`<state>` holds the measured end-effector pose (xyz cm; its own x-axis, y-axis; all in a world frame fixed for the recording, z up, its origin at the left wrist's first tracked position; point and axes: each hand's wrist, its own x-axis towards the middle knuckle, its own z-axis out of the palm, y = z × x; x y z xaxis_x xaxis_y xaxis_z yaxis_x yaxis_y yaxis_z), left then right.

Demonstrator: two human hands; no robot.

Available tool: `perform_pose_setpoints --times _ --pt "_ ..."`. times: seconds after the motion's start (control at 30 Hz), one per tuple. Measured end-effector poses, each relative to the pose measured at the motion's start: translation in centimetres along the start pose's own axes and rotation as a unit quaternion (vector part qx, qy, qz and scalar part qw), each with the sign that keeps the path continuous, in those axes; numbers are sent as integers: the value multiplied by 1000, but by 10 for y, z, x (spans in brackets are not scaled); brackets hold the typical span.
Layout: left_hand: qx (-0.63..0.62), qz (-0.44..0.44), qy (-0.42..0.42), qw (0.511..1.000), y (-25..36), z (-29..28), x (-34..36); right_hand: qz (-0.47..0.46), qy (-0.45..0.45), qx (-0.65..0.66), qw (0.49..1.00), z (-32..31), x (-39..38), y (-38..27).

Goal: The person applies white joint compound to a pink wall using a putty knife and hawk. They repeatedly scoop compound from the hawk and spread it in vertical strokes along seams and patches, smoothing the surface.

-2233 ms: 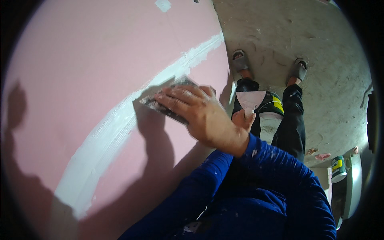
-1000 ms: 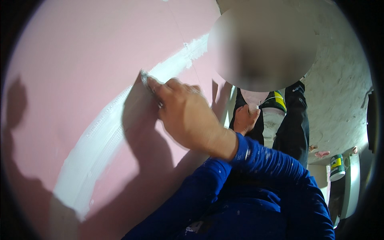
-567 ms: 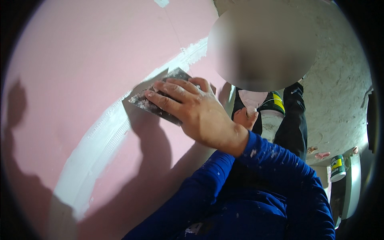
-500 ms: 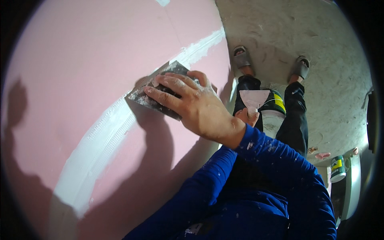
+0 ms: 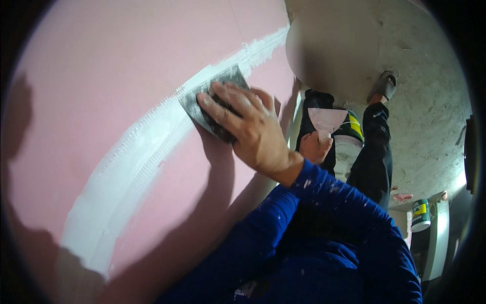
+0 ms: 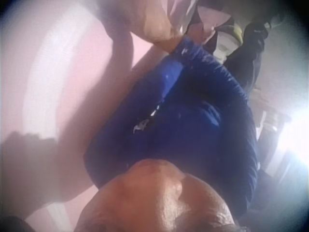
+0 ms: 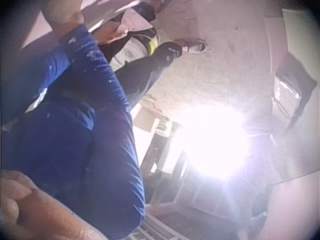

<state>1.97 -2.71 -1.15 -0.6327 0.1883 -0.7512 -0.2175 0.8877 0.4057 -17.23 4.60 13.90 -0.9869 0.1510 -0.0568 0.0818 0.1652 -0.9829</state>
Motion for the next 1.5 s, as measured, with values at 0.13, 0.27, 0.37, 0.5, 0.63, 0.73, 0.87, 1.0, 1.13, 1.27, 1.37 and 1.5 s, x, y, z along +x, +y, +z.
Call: perform_pose_setpoints --times 0.13,0.27,0.37,0.5,0.63,0.73,0.87,1.0,1.13,1.27,1.37,1.5 --pt "4 2 7 1000 2 -5 -1 27 -103 3 994 -21 -31 -10" --pt "0 -26 4 1000 17 -15 -4 133 -21 168 977 -36 -26 1" --pt "-22 -24 28 999 24 -15 -9 174 -23 126 976 -32 6 26" --pt "-31 -39 1 999 16 -10 -9 149 -80 54 984 -24 27 19" --pt "21 76 -1 997 -1 -2 -2 115 -70 50 990 -29 26 -30" --pt "3 38 28 999 -8 6 0 52 -87 34 994 -36 22 -71" --pt "3 16 9 1000 -11 7 1 11 -142 65 988 -55 7 -91" --pt "17 4 38 999 -19 10 2 -25 -117 116 986 -80 -15 -53" --pt "-71 -83 -72 991 -41 15 8 38 -44 81 995 -75 -16 37" --pt "16 115 -143 983 -52 3 20 37 -44 46 997 -43 -15 107" --pt "-54 87 -201 974 -42 -14 20 -20 -2 -40 999 -16 -7 136" --pt "-27 67 -133 988 -37 -12 7 -38 26 -101 994 11 5 155"
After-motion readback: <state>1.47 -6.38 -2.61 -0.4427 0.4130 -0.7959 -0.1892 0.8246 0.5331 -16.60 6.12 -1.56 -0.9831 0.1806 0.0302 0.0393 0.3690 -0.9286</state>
